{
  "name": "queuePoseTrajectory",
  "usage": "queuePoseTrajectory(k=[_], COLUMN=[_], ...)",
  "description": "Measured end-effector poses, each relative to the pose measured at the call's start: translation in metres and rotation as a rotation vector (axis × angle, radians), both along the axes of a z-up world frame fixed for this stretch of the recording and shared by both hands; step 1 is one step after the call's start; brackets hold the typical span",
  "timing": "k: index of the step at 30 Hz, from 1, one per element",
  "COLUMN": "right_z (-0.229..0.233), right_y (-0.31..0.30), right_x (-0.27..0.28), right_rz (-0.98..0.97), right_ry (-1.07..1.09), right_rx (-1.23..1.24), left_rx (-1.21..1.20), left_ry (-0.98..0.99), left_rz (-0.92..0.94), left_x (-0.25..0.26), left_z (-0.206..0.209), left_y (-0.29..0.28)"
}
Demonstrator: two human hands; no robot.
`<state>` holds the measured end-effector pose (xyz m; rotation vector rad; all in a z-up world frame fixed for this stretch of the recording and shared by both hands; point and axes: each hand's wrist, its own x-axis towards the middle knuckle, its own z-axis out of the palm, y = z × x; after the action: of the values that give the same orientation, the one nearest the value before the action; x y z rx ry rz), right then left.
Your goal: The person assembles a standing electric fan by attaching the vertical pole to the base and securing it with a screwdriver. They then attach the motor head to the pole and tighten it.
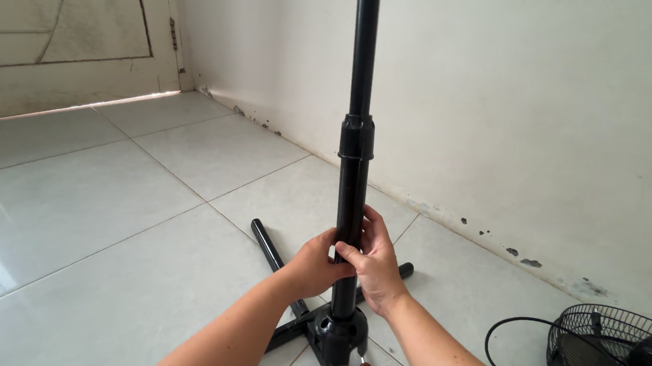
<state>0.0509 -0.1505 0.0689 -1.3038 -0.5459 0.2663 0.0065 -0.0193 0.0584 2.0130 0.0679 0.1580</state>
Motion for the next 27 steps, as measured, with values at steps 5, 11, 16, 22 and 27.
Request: queuePoseTrajectory(k=[5, 11, 16, 22, 27], right_z=[-0.006, -0.004, -0.003, -0.004, -0.01], right_y=[0.0, -0.006, -0.007, -0.004, 0.0], right_x=[0.003, 0.005, 0.001, -0.004, -0.007], right_rz=[-0.01, 0.011, 0.029, -0.015, -0.037], right_ry=[-0.067, -0.173, -0.13, -0.167, -0.151], right_rx=[-0.046, -0.175, -0.173, -0.231, -0.263], left_rx=[-0.008, 0.07, 0.054, 0.046, 0.048], left_ry=[-0.065, 0.027, 0.065, 0.099, 0.111], left_rz=[0.014, 0.044, 0.034, 0.037, 0.051], left_x=[-0.001, -0.007, -0.007, -0.005, -0.007], left_z=[-0.008, -0.018, -0.027, -0.036, -0.042], left_y=[0.0, 0.007, 0.012, 0.017, 0.02])
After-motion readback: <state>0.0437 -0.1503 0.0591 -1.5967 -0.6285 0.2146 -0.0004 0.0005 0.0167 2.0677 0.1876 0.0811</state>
